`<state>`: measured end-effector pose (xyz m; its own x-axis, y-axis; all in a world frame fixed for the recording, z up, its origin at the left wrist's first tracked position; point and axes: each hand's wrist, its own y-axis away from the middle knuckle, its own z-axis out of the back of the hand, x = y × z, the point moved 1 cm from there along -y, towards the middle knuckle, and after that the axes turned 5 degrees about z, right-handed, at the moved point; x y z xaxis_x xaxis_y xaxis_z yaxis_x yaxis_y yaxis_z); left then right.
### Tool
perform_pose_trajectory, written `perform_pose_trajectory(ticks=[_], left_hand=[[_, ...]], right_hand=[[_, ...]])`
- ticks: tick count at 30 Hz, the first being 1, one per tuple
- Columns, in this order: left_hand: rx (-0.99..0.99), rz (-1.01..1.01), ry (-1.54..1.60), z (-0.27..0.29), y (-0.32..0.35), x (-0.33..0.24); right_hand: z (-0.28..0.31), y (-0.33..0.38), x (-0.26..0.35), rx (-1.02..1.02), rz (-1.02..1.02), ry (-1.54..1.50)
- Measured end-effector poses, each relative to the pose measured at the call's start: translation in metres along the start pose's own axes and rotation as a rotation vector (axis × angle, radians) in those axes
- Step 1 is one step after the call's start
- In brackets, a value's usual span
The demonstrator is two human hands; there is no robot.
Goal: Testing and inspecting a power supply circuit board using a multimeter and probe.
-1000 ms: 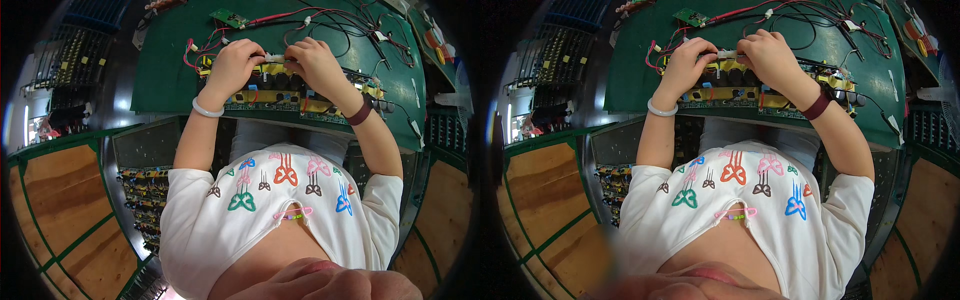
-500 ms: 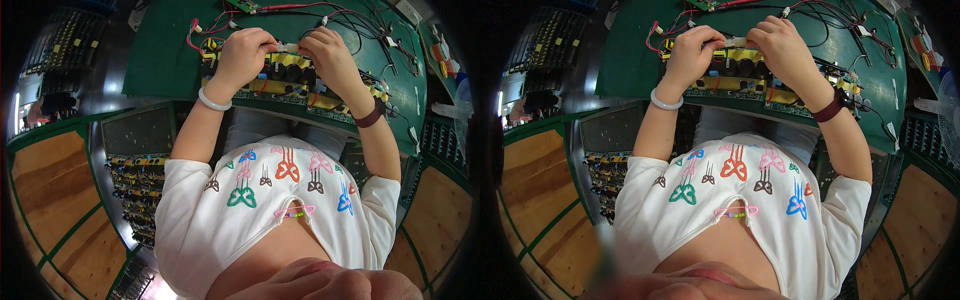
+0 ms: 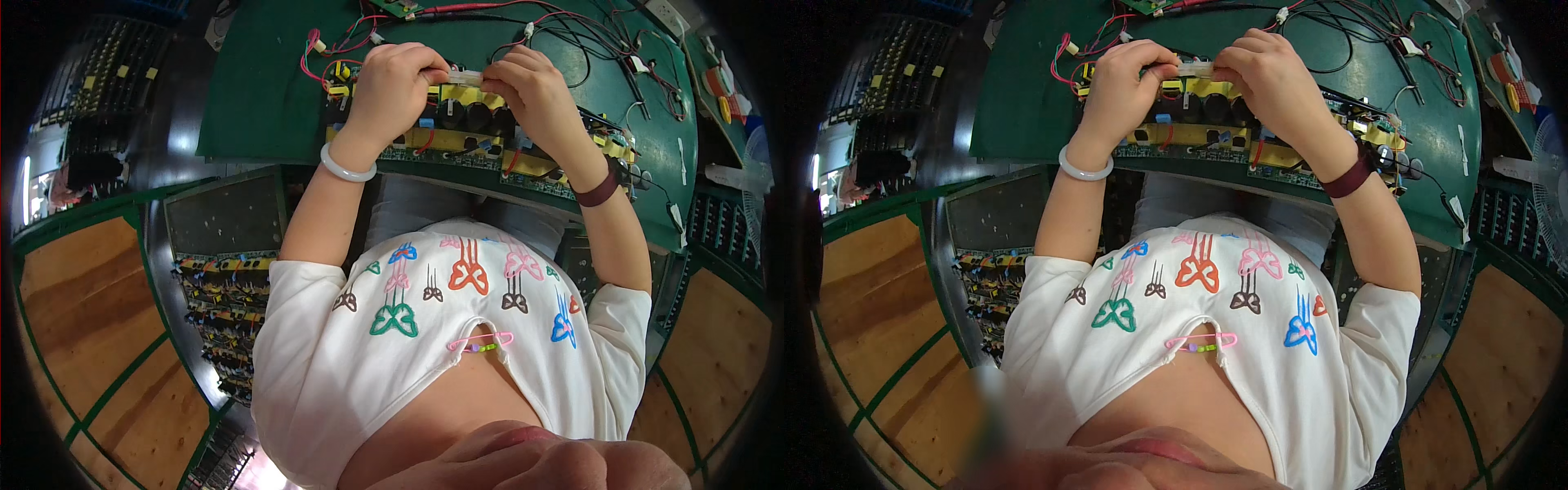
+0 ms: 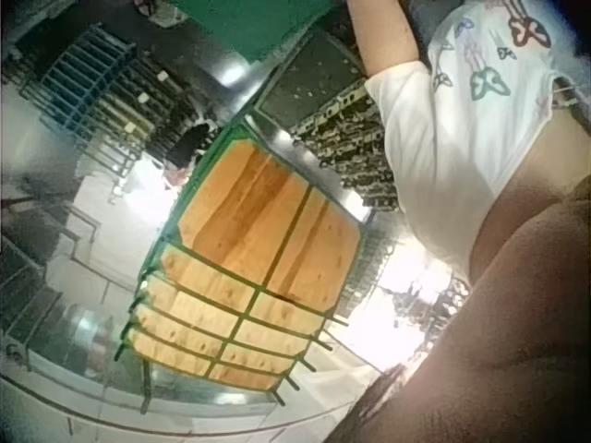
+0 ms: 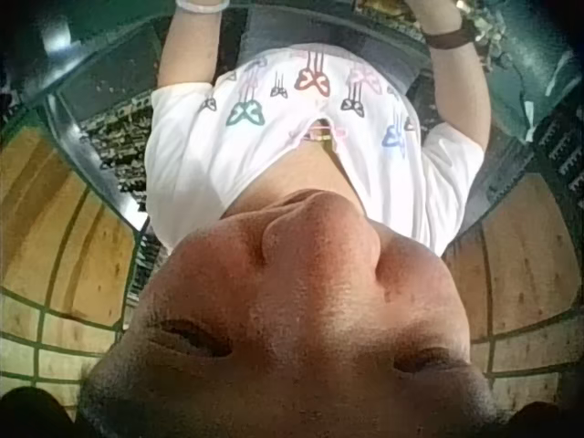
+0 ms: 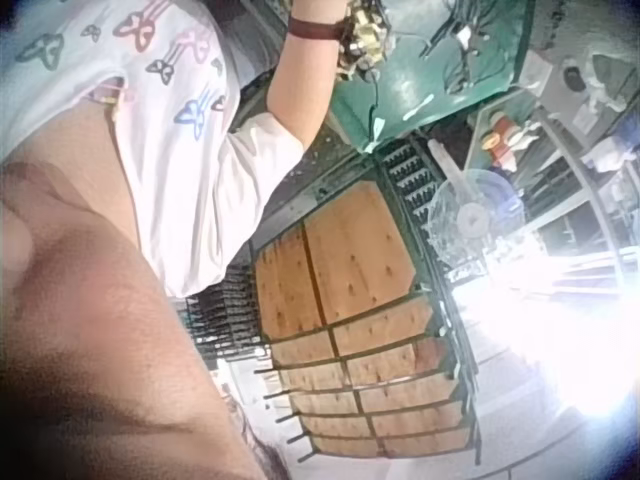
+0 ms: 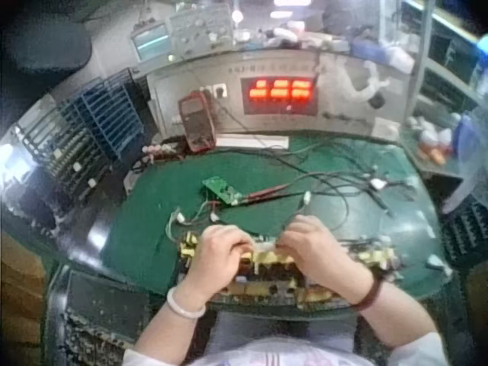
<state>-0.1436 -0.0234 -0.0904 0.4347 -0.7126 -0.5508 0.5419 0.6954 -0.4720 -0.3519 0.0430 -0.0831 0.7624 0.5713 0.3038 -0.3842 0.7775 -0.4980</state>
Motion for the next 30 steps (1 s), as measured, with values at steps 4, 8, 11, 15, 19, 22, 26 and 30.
perform_pose_trajectory(ticks=[4,8,11,15,19,22,26,30], left_hand=[[-0.079,0.009,-0.042,0.007,-0.013,0.007],[-0.07,0.219,0.008,0.007,-0.013,0.012],[0.049,0.016,-0.114,0.004,-0.016,0.006],[-0.045,-0.072,0.019,0.002,-0.015,-0.033],[0.09,-0.165,0.285,-0.017,-0.008,-0.073],[0.183,-0.104,0.427,-0.026,0.005,-0.092],[0.221,-0.137,0.399,-0.035,0.013,-0.098],[0.27,-0.138,0.432,-0.043,0.014,-0.109]], right_hand=[[0.012,-0.004,-0.006,-0.096,0.024,0.112],[0.062,0.006,-0.034,-0.159,-0.111,0.156],[0.108,0.051,-0.11,-0.022,-0.438,0.282],[0.13,0.102,-0.213,0.068,-0.693,0.39],[0.107,0.12,-0.242,0.036,-0.659,0.454],[0.089,0.119,-0.259,0.138,-0.605,0.458],[0.088,0.117,-0.265,0.121,-0.59,0.463],[0.082,0.125,-0.27,0.048,-0.597,0.484]])
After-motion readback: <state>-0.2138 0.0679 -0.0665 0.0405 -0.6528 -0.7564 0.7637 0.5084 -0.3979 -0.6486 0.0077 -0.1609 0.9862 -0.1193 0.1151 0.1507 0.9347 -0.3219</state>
